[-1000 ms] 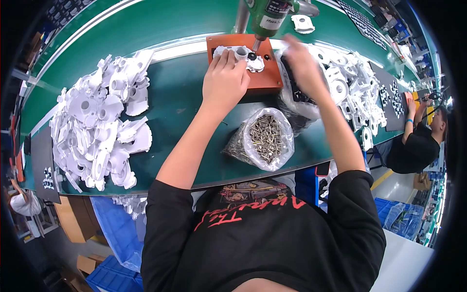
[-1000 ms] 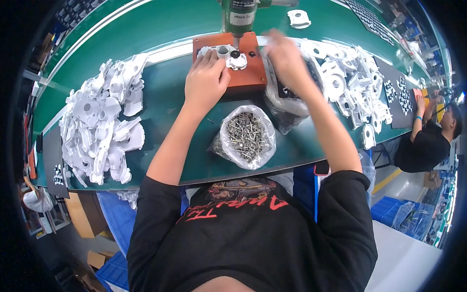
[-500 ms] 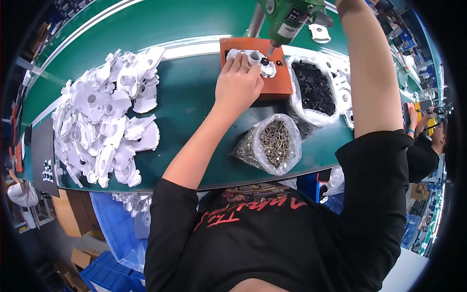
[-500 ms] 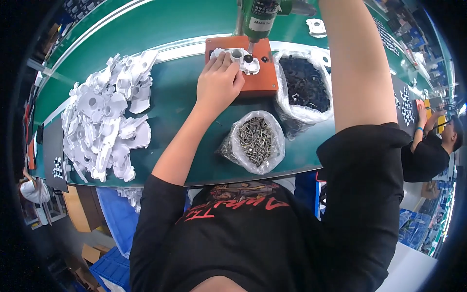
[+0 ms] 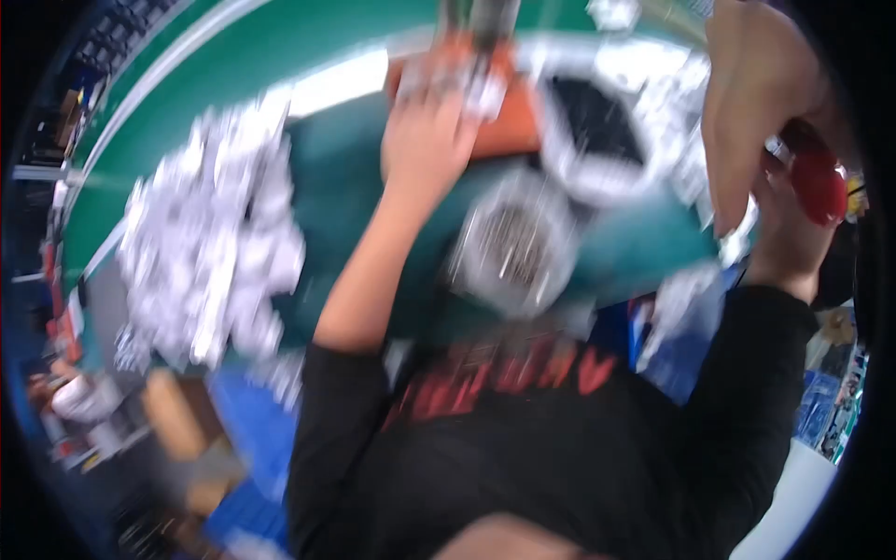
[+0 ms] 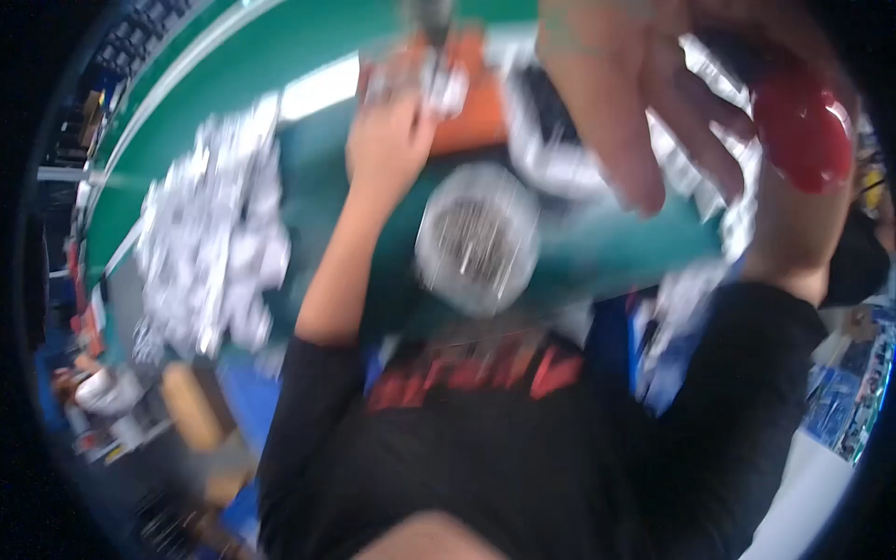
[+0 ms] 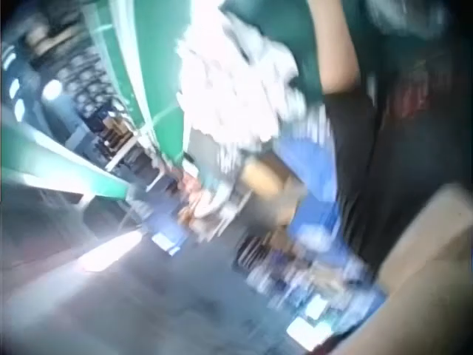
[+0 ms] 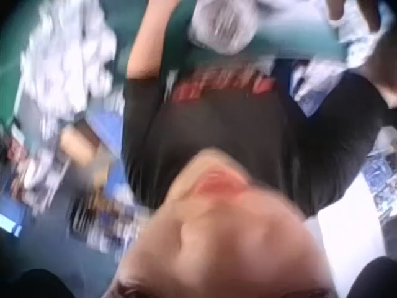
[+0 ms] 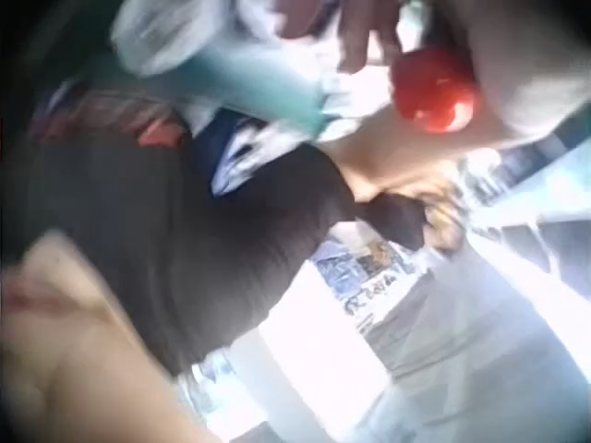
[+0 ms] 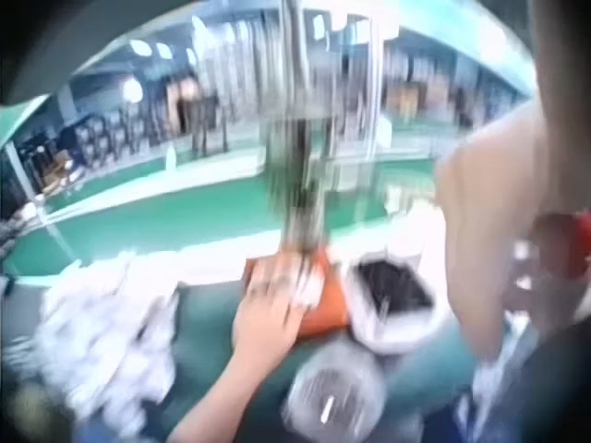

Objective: Assembling small plastic components using a manual press at a factory workstation.

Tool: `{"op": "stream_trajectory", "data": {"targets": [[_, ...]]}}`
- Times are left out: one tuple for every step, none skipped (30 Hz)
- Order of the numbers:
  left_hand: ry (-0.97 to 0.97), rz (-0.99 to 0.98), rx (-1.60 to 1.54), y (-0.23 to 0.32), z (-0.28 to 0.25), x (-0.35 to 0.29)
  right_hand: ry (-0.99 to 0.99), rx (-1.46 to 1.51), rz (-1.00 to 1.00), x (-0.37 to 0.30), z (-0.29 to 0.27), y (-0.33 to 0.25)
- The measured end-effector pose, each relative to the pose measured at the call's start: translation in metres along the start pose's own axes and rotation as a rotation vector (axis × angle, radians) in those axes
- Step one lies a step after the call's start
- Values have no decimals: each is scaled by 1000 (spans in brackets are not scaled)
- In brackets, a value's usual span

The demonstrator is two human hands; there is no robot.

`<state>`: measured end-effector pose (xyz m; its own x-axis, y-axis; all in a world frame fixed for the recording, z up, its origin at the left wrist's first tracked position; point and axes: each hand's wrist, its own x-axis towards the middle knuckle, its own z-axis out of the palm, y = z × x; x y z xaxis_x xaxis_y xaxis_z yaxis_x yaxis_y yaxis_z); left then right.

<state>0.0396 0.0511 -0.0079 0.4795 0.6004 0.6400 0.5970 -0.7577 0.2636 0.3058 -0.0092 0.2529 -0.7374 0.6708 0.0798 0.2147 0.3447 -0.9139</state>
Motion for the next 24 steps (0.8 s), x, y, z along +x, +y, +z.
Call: {"op": "stream_trajectory", "data": {"targets": [[-196, -176, -18, 18, -41, -4, -406, -141, 235, 9, 82, -17], [-246, -171, -16, 31, -28, 2, -201, -753, 196, 3, 124, -33], [43, 5, 50, 2, -9, -2, -406, -607, -48, 25, 107, 10], [73, 36, 4, 13, -1, 2, -321, -539, 3, 13, 108, 9], [106, 64, -39, 21, 5, 7, -239, -472, 50, 2, 108, 6], [159, 127, 24, 14, 9, 12, -247, -712, 93, 6, 111, 2], [155, 118, 41, 10, 7, 5, -255, -706, 75, 7, 117, 5], [123, 91, 37, 7, 4, -2, -160, -809, 52, 8, 126, 13], [102, 76, 12, 9, 2, -2, -53, -923, 50, 7, 133, 17], [117, 86, 4, 14, 2, 1, -54, -1034, 115, 3, 141, 23], [86, 73, -14, 17, 0, 3, -55, -1145, 182, -1, 148, 29], [47, 52, -26, 18, -1, 2, -44, -1172, 196, -2, 153, 35], [85, 72, -6, 17, 0, 1, -45, -1180, 200, -2, 153, 34], [92, 76, -10, 17, -1, 2, -32, -1104, 214, 0, 151, 32], [77, 61, -4, 17, -2, 2, -17, -1027, 233, 2, 151, 31], [62, 47, 2, 16, -3, 3, 32, -1001, 207, 6, 150, 31], [61, 66, 19, 14, -2, 2, 38, -1009, 217, 7, 150, 32], [70, 72, 13, 14, -5, 2, 50, -965, 178, 7, 149, 35], [25, -30, -53, 15, -8, 2, 62, -921, 138, 9, 147, 34], [-22, -131, -117, 14, -12, 2, 9, -796, 122, 10, 137, 26], [-14, -130, -120, 8, -13, 2, 80, -605, 99, 11, 130, 22], [-65, -223, -129, 5, -15, 6, 159, -417, 84, 7, 123, 13], [-119, -315, -137, 1, -18, 11, 205, -393, 98, -1, 105, 3], [-224, -299, -204, 6, -22, 26, 55, -458, -226, -25, 46, 43]]}}
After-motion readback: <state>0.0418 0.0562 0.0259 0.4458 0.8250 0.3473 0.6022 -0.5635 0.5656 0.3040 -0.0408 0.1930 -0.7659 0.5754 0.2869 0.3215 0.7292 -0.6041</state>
